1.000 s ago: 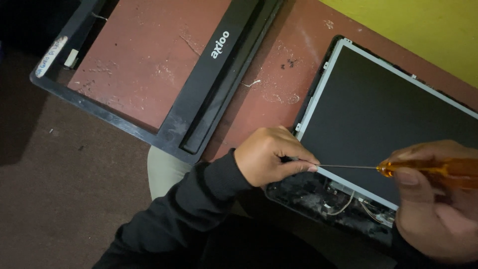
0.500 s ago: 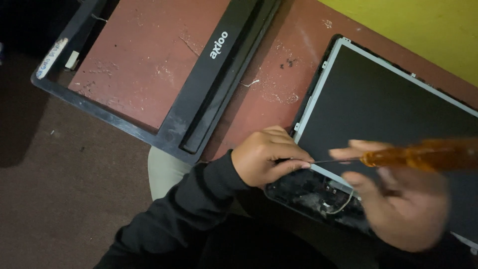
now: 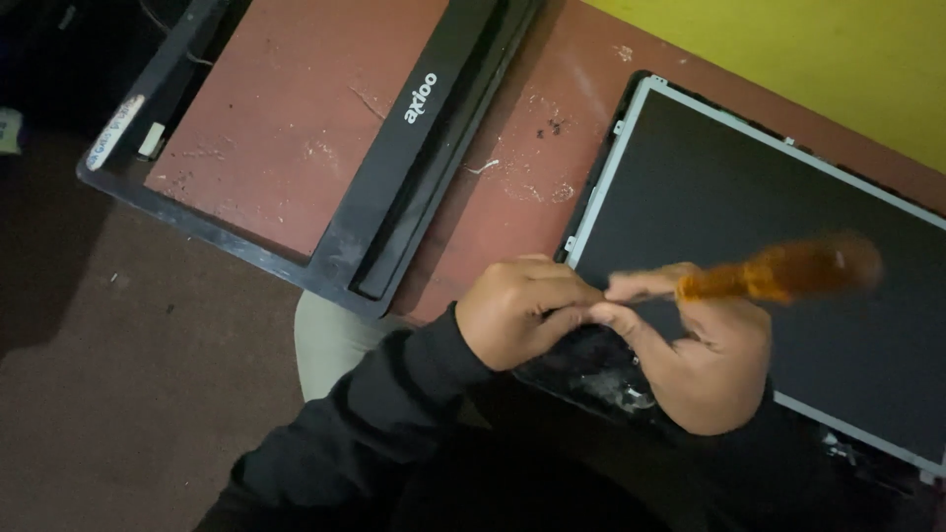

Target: Disassembling a laptop screen assembly by removing screws with a screwdriver and prying the LCD panel from the frame.

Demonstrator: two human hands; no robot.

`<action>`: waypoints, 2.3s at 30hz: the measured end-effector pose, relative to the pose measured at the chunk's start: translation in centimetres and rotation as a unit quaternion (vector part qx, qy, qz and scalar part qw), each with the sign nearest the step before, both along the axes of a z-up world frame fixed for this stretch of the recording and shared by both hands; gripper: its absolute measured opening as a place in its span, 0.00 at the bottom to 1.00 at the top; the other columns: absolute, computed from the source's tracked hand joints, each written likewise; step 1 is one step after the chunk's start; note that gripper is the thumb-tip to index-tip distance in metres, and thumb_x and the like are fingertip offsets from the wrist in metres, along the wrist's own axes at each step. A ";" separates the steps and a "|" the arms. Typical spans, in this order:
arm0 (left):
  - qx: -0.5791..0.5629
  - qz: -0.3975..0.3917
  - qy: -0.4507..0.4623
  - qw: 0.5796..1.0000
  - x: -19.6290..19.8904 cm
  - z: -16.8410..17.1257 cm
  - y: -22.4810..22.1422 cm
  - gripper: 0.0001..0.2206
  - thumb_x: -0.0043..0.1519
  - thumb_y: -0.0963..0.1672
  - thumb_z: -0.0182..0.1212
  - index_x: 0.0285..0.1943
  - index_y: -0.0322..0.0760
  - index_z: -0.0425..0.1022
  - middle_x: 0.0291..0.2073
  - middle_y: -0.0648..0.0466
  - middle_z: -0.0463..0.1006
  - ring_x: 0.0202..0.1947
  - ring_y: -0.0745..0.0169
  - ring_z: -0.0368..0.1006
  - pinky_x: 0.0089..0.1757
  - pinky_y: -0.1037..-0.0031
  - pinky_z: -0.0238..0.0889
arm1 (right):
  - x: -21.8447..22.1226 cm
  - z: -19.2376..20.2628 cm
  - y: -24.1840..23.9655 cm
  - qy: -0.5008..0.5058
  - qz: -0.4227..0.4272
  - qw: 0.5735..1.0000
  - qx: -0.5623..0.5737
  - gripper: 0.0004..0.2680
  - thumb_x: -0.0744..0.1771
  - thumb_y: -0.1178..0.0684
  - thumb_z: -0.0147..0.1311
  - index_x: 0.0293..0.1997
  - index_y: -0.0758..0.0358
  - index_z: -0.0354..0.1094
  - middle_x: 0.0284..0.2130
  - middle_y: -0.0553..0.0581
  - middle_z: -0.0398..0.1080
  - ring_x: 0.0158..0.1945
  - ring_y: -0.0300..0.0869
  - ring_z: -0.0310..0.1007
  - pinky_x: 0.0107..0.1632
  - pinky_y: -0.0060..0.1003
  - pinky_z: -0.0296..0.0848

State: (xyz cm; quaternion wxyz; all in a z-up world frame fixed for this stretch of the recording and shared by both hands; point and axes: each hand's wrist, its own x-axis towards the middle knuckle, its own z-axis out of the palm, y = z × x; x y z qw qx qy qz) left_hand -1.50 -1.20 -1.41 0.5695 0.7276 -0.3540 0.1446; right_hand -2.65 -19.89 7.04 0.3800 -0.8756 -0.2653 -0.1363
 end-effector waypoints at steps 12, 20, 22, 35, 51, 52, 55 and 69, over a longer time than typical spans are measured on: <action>0.052 0.022 0.043 0.998 -1.3 1.2 0.0 0.11 0.63 0.47 0.67 0.47 0.36 0.78 0.32 0.51 0.77 0.33 0.55 0.75 0.35 0.66 0.69 | -0.2 -0.4 0.5 -0.099 -0.073 0.992 -0.029 0.13 0.62 0.55 0.78 0.22 0.67 0.73 0.22 0.55 0.74 0.24 0.39 0.71 0.35 0.33 0.69; 0.032 -0.053 0.052 0.997 -1.1 2.0 0.0 0.08 0.71 0.38 0.47 0.48 0.28 0.73 0.37 0.42 0.79 0.36 0.43 0.76 0.40 0.63 0.68 | -0.7 2.7 0.4 -0.019 0.050 0.999 0.006 0.05 0.66 0.62 0.62 0.45 0.70 0.77 0.41 0.60 0.80 0.40 0.42 0.84 0.46 0.31 0.82; 0.028 -0.011 0.060 0.998 -1.3 2.1 -0.2 0.12 0.65 0.43 0.58 0.55 0.34 0.74 0.42 0.46 0.81 0.41 0.49 0.78 0.44 0.65 0.71 | -0.7 1.9 0.6 -0.056 0.012 0.998 0.009 0.05 0.64 0.61 0.67 0.40 0.70 0.78 0.36 0.60 0.80 0.36 0.42 0.82 0.42 0.32 0.79; -0.004 0.029 0.101 0.994 -1.5 -0.3 -1.3 0.06 0.69 0.40 0.57 0.46 0.35 0.81 0.36 0.44 0.83 0.40 0.33 0.80 0.40 0.57 0.75 | -0.7 2.9 1.7 0.017 -0.022 0.995 0.094 0.02 0.63 0.62 0.69 0.35 0.62 0.80 0.22 0.58 0.78 0.30 0.52 0.81 0.32 0.35 0.76; 0.002 0.058 0.057 0.997 -1.7 0.8 -1.7 0.06 0.69 0.41 0.58 0.41 0.38 0.81 0.34 0.57 0.84 0.39 0.61 0.83 0.43 0.72 0.73 | -1.3 9.8 -0.9 -0.100 0.149 0.984 -0.008 0.08 0.70 0.62 0.51 0.55 0.71 0.70 0.48 0.65 0.78 0.50 0.46 0.83 0.55 0.32 0.81; 0.005 0.055 0.052 0.997 -1.7 0.7 -1.7 0.06 0.69 0.42 0.58 0.42 0.38 0.81 0.35 0.57 0.84 0.40 0.60 0.83 0.44 0.72 0.73 | -2.0 10.0 -0.6 -0.108 0.116 0.987 -0.017 0.06 0.70 0.64 0.52 0.52 0.72 0.72 0.48 0.63 0.78 0.48 0.45 0.82 0.55 0.33 0.79; 0.009 0.055 0.059 0.997 -2.0 0.4 -1.7 0.06 0.69 0.43 0.58 0.43 0.38 0.80 0.36 0.57 0.84 0.40 0.60 0.83 0.43 0.72 0.72 | -3.1 9.7 -0.1 -0.144 0.063 0.987 -0.038 0.05 0.69 0.67 0.55 0.49 0.75 0.74 0.46 0.64 0.78 0.46 0.46 0.82 0.53 0.35 0.78; 0.138 0.193 0.118 0.964 10.5 3.2 1.7 0.09 0.62 0.48 0.65 0.44 0.42 0.84 0.41 0.51 0.86 0.39 0.60 0.81 0.42 0.68 0.72 | -3.5 2.9 -11.9 0.074 -0.099 0.897 0.425 0.18 0.66 0.64 0.55 0.65 0.58 0.63 0.56 0.54 0.69 0.62 0.46 0.75 0.73 0.47 0.82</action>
